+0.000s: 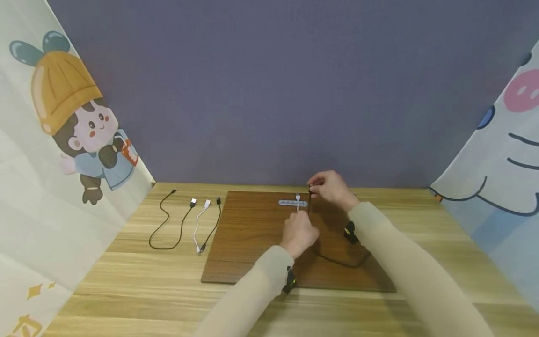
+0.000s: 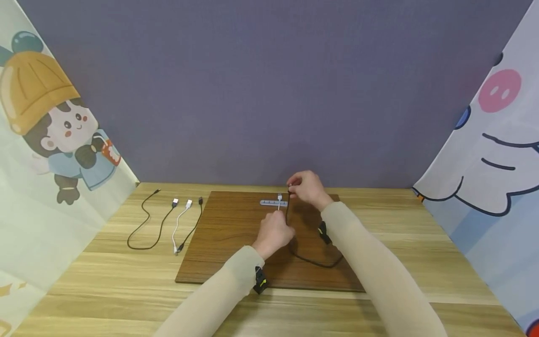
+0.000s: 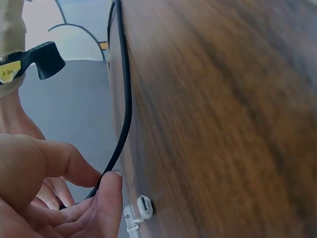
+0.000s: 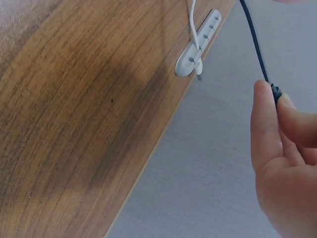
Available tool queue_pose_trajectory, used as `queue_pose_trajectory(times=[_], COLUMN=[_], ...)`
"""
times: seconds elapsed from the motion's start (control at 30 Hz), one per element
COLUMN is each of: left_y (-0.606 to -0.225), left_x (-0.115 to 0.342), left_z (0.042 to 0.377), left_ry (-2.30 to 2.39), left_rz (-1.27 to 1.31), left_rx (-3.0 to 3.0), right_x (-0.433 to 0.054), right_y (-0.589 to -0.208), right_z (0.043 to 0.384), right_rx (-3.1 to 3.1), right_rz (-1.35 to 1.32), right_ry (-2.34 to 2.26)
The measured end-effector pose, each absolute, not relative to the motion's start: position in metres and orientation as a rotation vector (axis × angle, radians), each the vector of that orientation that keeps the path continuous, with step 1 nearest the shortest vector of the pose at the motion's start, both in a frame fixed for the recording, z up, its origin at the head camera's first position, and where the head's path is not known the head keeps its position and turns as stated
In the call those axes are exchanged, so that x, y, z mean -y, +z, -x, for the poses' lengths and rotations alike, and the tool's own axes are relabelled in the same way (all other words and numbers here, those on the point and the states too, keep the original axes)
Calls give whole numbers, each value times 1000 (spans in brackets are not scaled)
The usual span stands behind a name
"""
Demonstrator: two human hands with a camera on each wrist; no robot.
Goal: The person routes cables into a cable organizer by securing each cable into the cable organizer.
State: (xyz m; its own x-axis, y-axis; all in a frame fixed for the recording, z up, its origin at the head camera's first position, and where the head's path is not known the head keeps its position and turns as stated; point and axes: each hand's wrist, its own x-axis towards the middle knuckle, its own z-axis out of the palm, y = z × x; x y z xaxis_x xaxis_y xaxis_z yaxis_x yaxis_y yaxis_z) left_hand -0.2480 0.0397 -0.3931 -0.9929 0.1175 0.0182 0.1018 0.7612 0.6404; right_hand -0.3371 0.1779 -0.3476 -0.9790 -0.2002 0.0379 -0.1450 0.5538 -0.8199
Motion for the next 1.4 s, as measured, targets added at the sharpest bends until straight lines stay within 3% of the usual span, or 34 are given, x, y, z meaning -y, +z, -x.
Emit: queue_pose_trajectory(times=[1.4], left_y=[-405], left_x=[-55], left_z=[249], left_ry=[468], left_rz=[-302], left_rx=[-3158], right_x=[-154], right_y=[-398], right_z=[379], right_rx=[-2992], right_rz=[294], right_ry=[-1188])
